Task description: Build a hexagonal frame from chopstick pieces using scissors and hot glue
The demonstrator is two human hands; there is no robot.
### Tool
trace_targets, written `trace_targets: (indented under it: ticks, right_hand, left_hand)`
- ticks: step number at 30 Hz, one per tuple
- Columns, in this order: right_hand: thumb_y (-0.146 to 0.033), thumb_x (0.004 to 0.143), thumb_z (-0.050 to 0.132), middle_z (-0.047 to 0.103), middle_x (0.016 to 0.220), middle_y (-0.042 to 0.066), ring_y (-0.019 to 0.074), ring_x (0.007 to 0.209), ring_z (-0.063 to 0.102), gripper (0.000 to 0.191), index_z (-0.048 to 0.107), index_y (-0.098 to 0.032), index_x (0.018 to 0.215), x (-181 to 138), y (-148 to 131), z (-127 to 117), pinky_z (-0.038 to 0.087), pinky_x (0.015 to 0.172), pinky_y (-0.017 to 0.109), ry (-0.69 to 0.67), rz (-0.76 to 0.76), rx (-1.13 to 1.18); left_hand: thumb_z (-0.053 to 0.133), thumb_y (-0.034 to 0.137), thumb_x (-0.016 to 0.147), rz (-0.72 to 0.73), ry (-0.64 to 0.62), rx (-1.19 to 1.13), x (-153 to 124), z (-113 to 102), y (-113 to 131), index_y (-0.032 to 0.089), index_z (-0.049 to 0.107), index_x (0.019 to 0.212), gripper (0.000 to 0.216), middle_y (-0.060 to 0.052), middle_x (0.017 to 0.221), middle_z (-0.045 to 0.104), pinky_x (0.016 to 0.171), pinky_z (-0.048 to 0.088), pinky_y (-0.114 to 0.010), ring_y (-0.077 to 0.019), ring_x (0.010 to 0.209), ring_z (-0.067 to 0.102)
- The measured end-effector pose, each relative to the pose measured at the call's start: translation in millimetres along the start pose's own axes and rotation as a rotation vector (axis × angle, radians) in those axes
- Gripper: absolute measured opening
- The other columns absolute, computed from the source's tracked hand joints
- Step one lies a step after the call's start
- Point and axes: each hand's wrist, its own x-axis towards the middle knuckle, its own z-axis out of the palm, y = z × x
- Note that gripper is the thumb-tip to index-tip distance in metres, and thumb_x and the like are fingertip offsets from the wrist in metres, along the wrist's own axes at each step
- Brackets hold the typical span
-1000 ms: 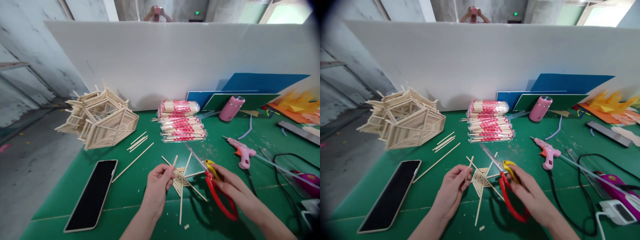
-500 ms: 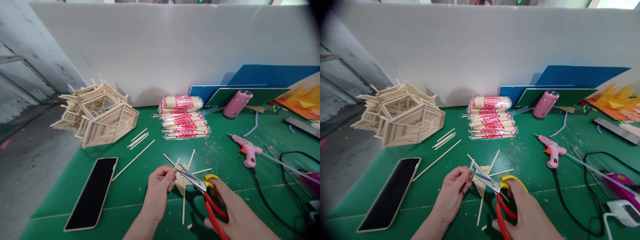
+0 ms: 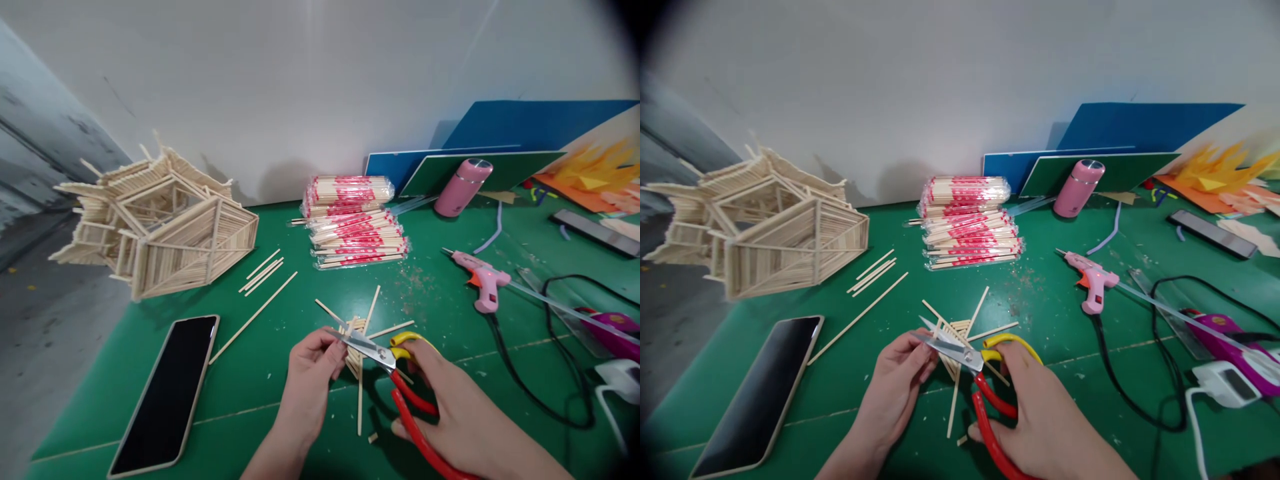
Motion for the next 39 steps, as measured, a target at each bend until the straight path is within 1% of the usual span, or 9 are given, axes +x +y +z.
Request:
trace_targets:
  ticks: [4,9,14,24,28,31,34,37,39]
  right_hand:
    - [-0.031,0.06,0.066,0.057,0.082,0.002,0.0164,0.064,0.056,0.042,0.045,-0.023,0.095,-1,-1,-2,0.047,0.053,0.026,-0.004,-0.006,0.009]
    - [-0.031,0.059,0.067,0.057,0.081,0.002,0.0161,0.065,0.056,0.045,0.042,-0.024,0.097,-1,-1,-1,0.048,0.056,0.028,-0.04,0.051,0.003]
    - [-0.032,0.06,0.066,0.057,0.082,0.002,0.016,0.065,0.056,0.048,0.041,-0.024,0.101,-2,0,1,0.048,0.058,0.028,-0.035,0.056,0.009]
    - [-0.034,0.06,0.065,0.058,0.083,0.001,0.0152,0.069,0.056,0.049,0.043,-0.021,0.101,-2,-5,-4,0.045,0.06,0.024,-0.104,0.145,0.006]
    - [-0.034,0.061,0.065,0.058,0.08,0.0,0.0135,0.065,0.054,0.049,0.041,-0.021,0.102,-1,-6,-2,0.042,0.057,0.022,-0.142,0.159,0.029]
    - [-0.034,0.062,0.063,0.058,0.074,-0.001,0.0125,0.06,0.052,0.042,0.043,-0.021,0.096,1,-7,-2,0.04,0.053,0.022,-0.147,0.171,0.023]
    - [-0.034,0.065,0.059,0.059,0.074,0.0,0.0135,0.061,0.054,0.029,0.044,-0.021,0.087,3,-7,-2,0.04,0.054,0.022,-0.133,0.16,0.014]
    - [-0.028,0.068,0.054,0.062,0.08,0.001,0.0157,0.067,0.057,0.022,0.044,-0.022,0.087,4,-5,-1,0.041,0.056,0.022,-0.151,0.149,0.031]
    - [-0.023,0.067,0.053,0.063,0.083,0.002,0.0169,0.07,0.058,0.025,0.044,-0.022,0.09,4,-4,1,0.041,0.057,0.022,-0.156,0.164,0.03]
  left_hand:
    - [0.069,0.029,0.06,0.001,0.012,0.007,1,1,0,0.013,0.059,0.059,0.019,0.001,0.064,0.052,0.042,0.024,-0.017,-0.003,0.046,0.036]
    - [0.068,0.027,0.061,0.014,0.032,0.002,0,3,1,0.013,0.059,0.059,0.017,0.002,0.066,0.051,0.042,0.024,-0.016,-0.002,0.046,0.035]
    - [0.068,0.025,0.061,0.014,0.039,0.002,-1,5,2,0.013,0.059,0.059,0.015,0.002,0.067,0.051,0.041,0.025,-0.016,-0.0022,0.046,0.037]
    - [0.066,0.024,0.065,0.031,-0.033,0.044,2,-3,-5,0.013,0.059,0.062,0.013,0.002,0.069,0.049,0.043,0.025,-0.014,-0.0023,0.05,0.037]
    - [0.064,0.024,0.068,0.072,-0.055,0.094,3,-6,-5,0.014,0.059,0.063,0.012,0.002,0.068,0.05,0.046,0.029,-0.013,-0.0035,0.054,0.039]
    - [0.064,0.021,0.069,0.131,-0.078,0.157,2,-7,-4,0.014,0.059,0.061,0.011,0.002,0.067,0.05,0.053,0.034,-0.014,-0.0061,0.062,0.044]
    - [0.062,0.021,0.07,0.15,-0.108,0.206,1,-7,-2,0.014,0.06,0.063,0.01,0.001,0.07,0.051,0.059,0.036,-0.016,-0.0081,0.067,0.046]
    - [0.06,0.021,0.072,0.172,-0.13,0.235,0,-6,0,0.014,0.06,0.063,0.011,0.001,0.07,0.052,0.061,0.037,-0.017,-0.0084,0.067,0.047]
    - [0.059,0.021,0.073,0.188,-0.142,0.249,-1,-5,2,0.015,0.06,0.063,0.012,0.001,0.068,0.052,0.06,0.037,-0.017,-0.0082,0.065,0.047]
